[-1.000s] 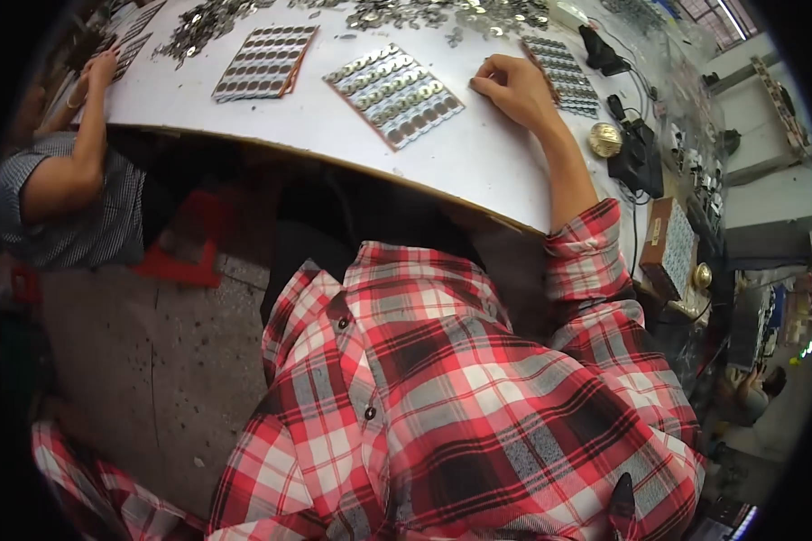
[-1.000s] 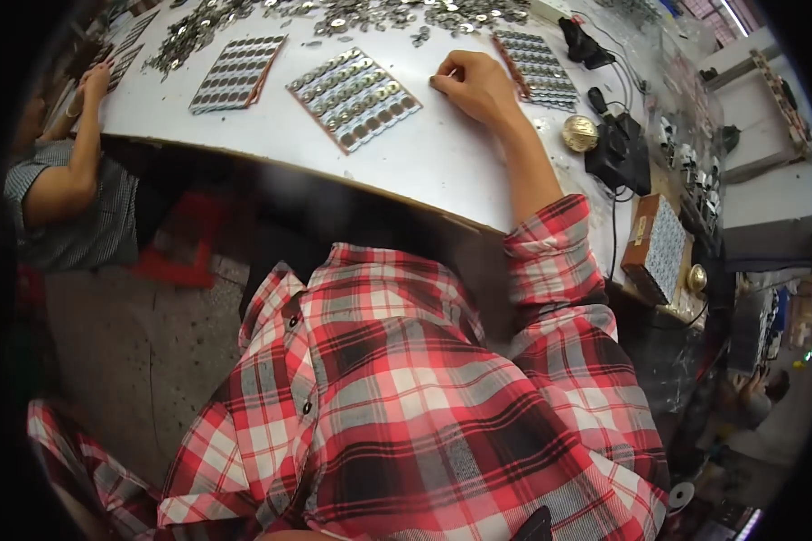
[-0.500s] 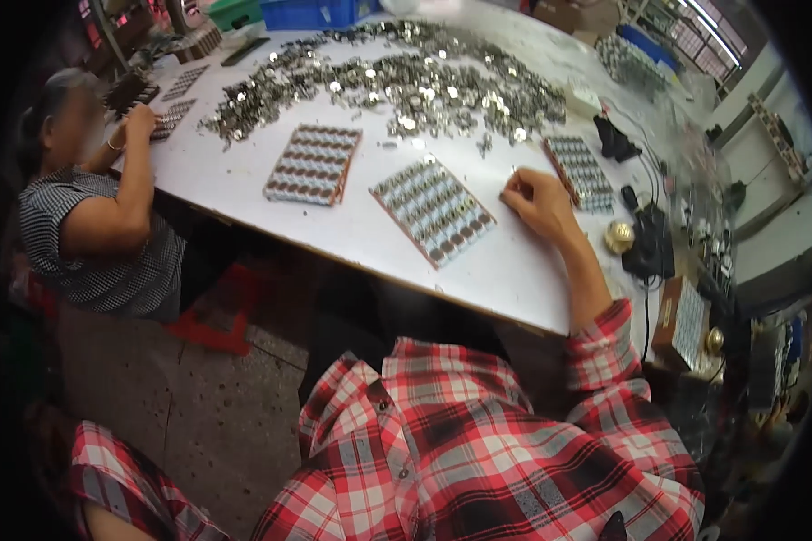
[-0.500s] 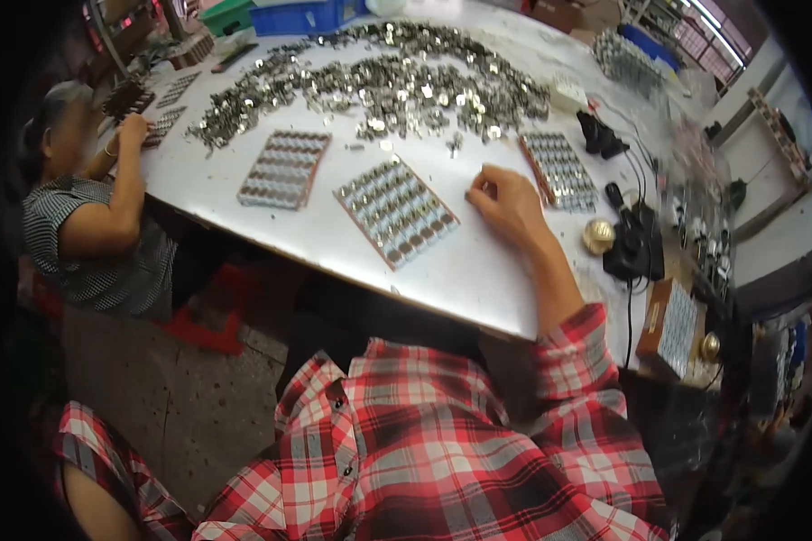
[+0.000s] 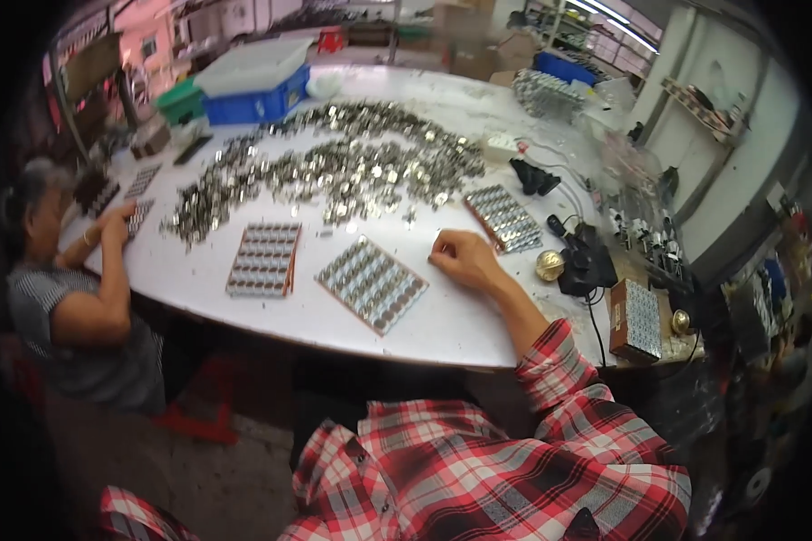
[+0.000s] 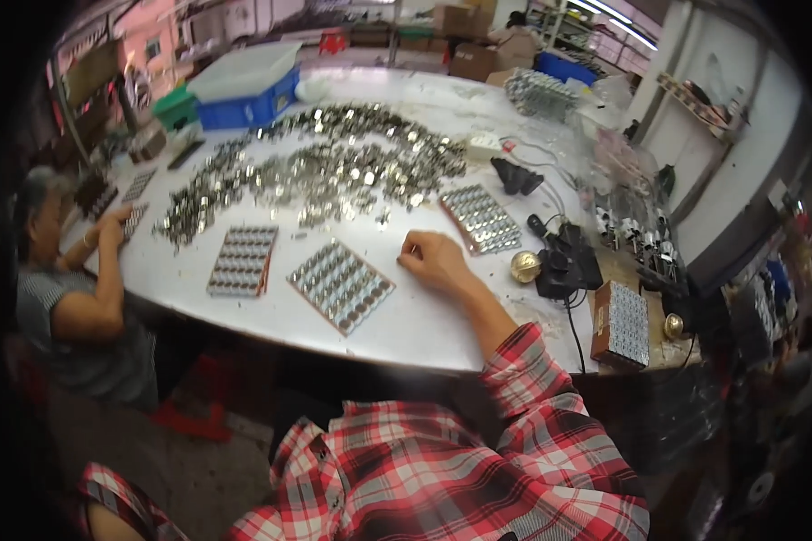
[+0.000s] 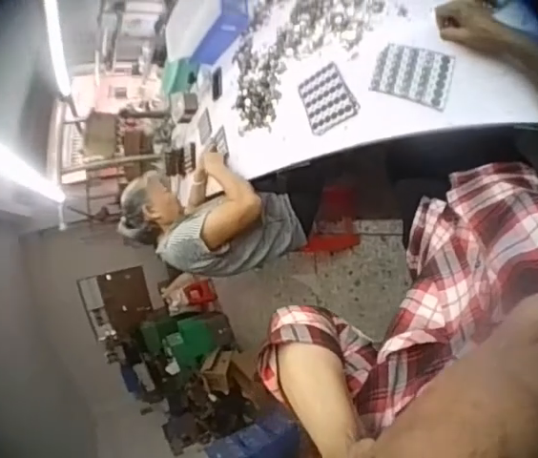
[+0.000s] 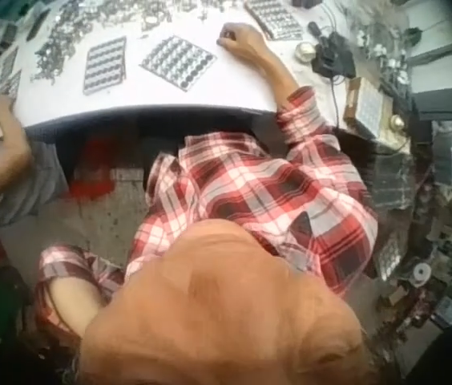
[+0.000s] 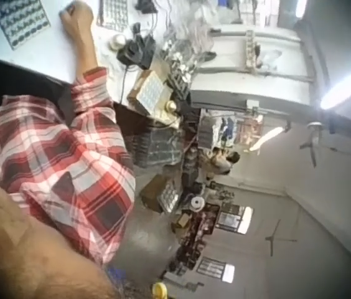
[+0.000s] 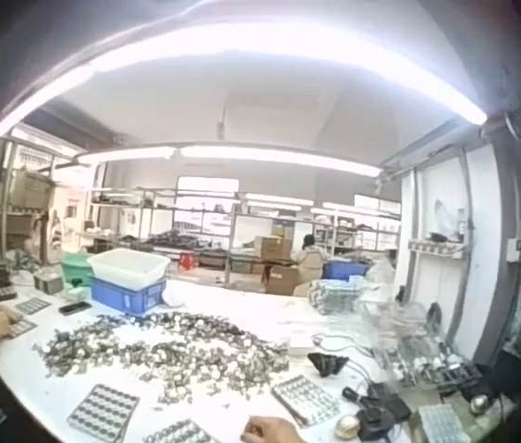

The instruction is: Manually placing small circular metal components into a grid template on a tray.

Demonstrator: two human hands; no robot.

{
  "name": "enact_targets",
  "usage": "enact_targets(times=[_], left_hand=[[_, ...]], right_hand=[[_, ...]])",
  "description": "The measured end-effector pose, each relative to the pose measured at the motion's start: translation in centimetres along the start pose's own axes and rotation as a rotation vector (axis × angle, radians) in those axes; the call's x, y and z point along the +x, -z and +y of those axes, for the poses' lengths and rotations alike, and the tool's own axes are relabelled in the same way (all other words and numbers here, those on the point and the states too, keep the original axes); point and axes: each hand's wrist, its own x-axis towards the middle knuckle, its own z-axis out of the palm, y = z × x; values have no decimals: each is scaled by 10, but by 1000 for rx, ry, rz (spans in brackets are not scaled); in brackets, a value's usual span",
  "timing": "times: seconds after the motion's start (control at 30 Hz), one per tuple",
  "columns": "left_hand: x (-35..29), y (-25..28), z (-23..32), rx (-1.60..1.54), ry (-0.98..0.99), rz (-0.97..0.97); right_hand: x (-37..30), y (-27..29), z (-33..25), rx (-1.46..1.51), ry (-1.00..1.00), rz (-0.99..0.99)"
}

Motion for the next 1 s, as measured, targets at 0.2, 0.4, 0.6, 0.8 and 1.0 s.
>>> enact_targets(times=[0.2,0.4,0.6,0.8,1.0], left_hand=[[31,-5,-1,-64,16,-105],[52,-63,27,82,177,7],[72,-151,39,123,417,303],[-129,-187,-64,801,1474,1330],[-247,-265,-94,1090,2169,1027]], right_hand=[[-5,-3,6,-5,34,21],[15,-5,18,-56,99,-52],[12,8,16,71,118,-41],[15,3,4,94,162,-52],[14,3,40,56,158,-27]])
